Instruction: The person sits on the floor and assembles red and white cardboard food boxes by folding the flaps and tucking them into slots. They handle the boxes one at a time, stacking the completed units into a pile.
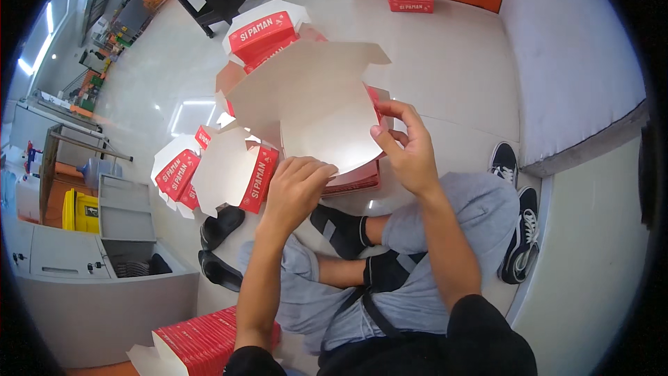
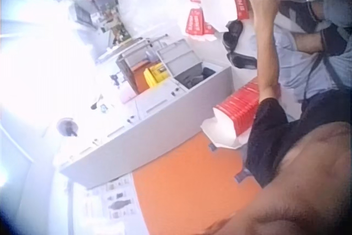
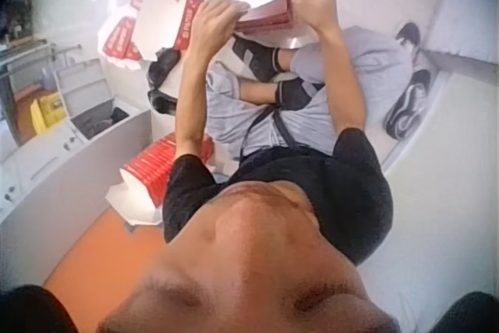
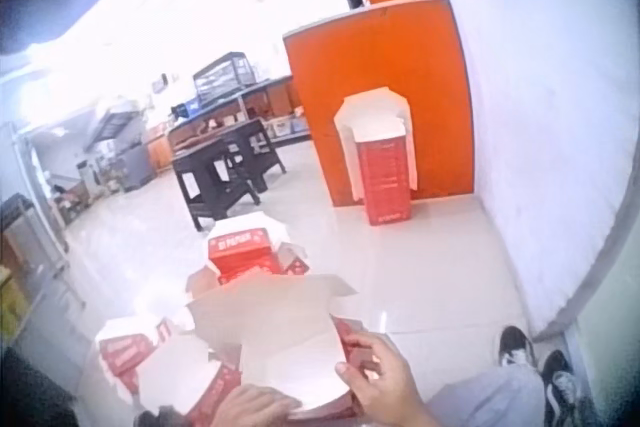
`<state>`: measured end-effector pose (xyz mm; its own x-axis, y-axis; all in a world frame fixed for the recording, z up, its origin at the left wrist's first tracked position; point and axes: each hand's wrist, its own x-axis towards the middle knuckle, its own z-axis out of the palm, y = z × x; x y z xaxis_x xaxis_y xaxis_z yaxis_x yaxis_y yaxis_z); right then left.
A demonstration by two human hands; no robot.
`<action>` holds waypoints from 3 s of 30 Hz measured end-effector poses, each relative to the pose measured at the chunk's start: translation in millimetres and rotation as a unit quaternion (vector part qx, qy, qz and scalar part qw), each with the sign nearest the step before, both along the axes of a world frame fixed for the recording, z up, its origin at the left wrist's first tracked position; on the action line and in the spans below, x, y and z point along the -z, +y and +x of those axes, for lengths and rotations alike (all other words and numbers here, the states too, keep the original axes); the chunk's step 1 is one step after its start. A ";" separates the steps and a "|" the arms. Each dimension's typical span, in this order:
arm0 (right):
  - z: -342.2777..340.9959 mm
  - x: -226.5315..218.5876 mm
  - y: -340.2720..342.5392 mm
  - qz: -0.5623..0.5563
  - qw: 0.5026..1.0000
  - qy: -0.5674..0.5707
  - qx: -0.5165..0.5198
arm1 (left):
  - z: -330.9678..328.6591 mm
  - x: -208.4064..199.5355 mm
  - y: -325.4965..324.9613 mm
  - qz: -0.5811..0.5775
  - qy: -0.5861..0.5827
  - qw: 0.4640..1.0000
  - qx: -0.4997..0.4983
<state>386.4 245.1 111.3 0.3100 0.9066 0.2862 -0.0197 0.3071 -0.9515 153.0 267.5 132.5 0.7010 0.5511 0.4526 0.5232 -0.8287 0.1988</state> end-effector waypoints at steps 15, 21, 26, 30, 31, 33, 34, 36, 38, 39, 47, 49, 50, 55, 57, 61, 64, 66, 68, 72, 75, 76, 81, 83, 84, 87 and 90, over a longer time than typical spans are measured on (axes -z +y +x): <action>4.7 38.2 8.6 -0.130 0.977 0.067 -0.155 | 21.1 9.9 -22.9 -0.151 -0.052 0.986 -0.053; 5.6 48.8 9.7 -0.060 0.989 -0.067 -0.114 | 42.8 2.9 -5.5 -0.115 0.057 0.992 -0.018; 5.2 70.1 26.6 -0.061 0.992 -0.069 -0.087 | 42.3 -2.2 -10.2 -0.091 0.078 0.992 -0.032; 3.8 89.9 32.9 -0.094 0.989 -0.064 -0.096 | 43.6 -3.2 -7.3 -0.081 0.075 0.994 -0.016; 3.5 93.2 34.9 -0.099 0.989 -0.063 -0.092 | 44.8 -4.4 -6.8 -0.081 0.074 0.994 -0.013; 3.7 98.3 36.8 -0.112 0.988 -0.062 -0.084 | 47.9 -7.3 -7.5 -0.082 0.073 0.994 -0.008; 5.7 100.8 36.8 -0.112 0.988 -0.059 -0.088 | 48.9 -6.7 -6.8 -0.074 0.078 0.994 -0.003; 8.2 100.7 36.7 -0.110 0.988 -0.054 -0.096 | 49.1 -6.2 -4.5 -0.054 0.089 0.995 0.007; 8.9 99.6 35.2 -0.111 0.987 -0.048 -0.108 | 48.5 -5.9 -5.1 -0.058 0.103 0.993 0.004; 9.2 98.4 34.5 -0.111 0.986 -0.045 -0.114 | 48.2 -5.7 -5.8 -0.060 0.110 0.992 0.002; 13.1 91.8 30.3 -0.164 0.977 -0.034 -0.130 | 48.6 -2.1 -9.1 -0.091 0.134 0.987 0.000; 12.3 94.4 29.3 -0.141 0.980 -0.043 -0.133 | 49.4 -3.1 -8.9 -0.095 0.132 0.987 -0.005; 12.0 93.8 29.0 -0.125 0.982 -0.049 -0.134 | 49.1 -2.0 -8.5 -0.093 0.134 0.987 -0.008; 9.8 79.3 23.8 -0.128 0.975 -0.039 -0.176 | 45.4 3.0 -13.7 -0.059 0.148 0.987 -0.018; 12.0 83.2 25.4 -0.134 0.971 -0.093 -0.173 | 47.0 4.4 -19.0 -0.054 0.147 0.987 -0.023; 8.2 90.4 24.0 -0.105 0.977 -0.107 -0.154 | 50.8 9.5 -22.7 -0.045 0.171 0.984 -0.032; 6.7 96.8 24.5 -0.092 0.979 -0.129 -0.131 | 51.4 13.8 -22.7 -0.060 0.200 0.978 -0.026; 0.6 95.3 23.2 -0.101 0.981 -0.128 -0.105 | 46.7 11.0 -20.2 -0.082 0.194 0.978 -0.004; -4.3 86.9 22.9 -0.108 0.981 -0.155 -0.052 | 46.6 -2.1 -17.0 -0.176 0.138 0.975 0.004; -7.2 80.4 27.1 -0.114 0.972 -0.204 -0.014 | 64.0 -6.4 4.1 -0.199 0.063 0.965 -0.159; -5.3 70.3 27.9 -0.140 0.959 -0.245 -0.010 | 86.2 3.7 32.7 -0.160 0.078 0.954 -0.240; -7.2 72.4 29.1 -0.137 0.957 -0.255 0.005 | 87.0 8.5 38.3 -0.167 0.078 0.952 -0.246; -18.2 71.7 26.5 -0.135 0.944 -0.290 0.077 | 96.7 9.9 34.9 -0.199 0.138 0.932 -0.271; -18.7 68.4 27.8 -0.123 0.936 -0.312 0.105 | 97.8 9.4 32.2 -0.170 0.165 0.937 -0.258; -19.3 67.7 28.7 -0.131 0.933 -0.317 0.110 | 97.8 8.7 30.8 -0.155 0.178 0.938 -0.252; -20.4 71.5 32.5 -0.135 0.927 -0.326 0.125 | 98.6 9.3 26.2 -0.099 0.226 0.936 -0.252; -22.0 75.8 34.7 -0.112 0.931 -0.319 0.136 | 101.9 14.5 28.1 -0.040 0.214 0.941 -0.258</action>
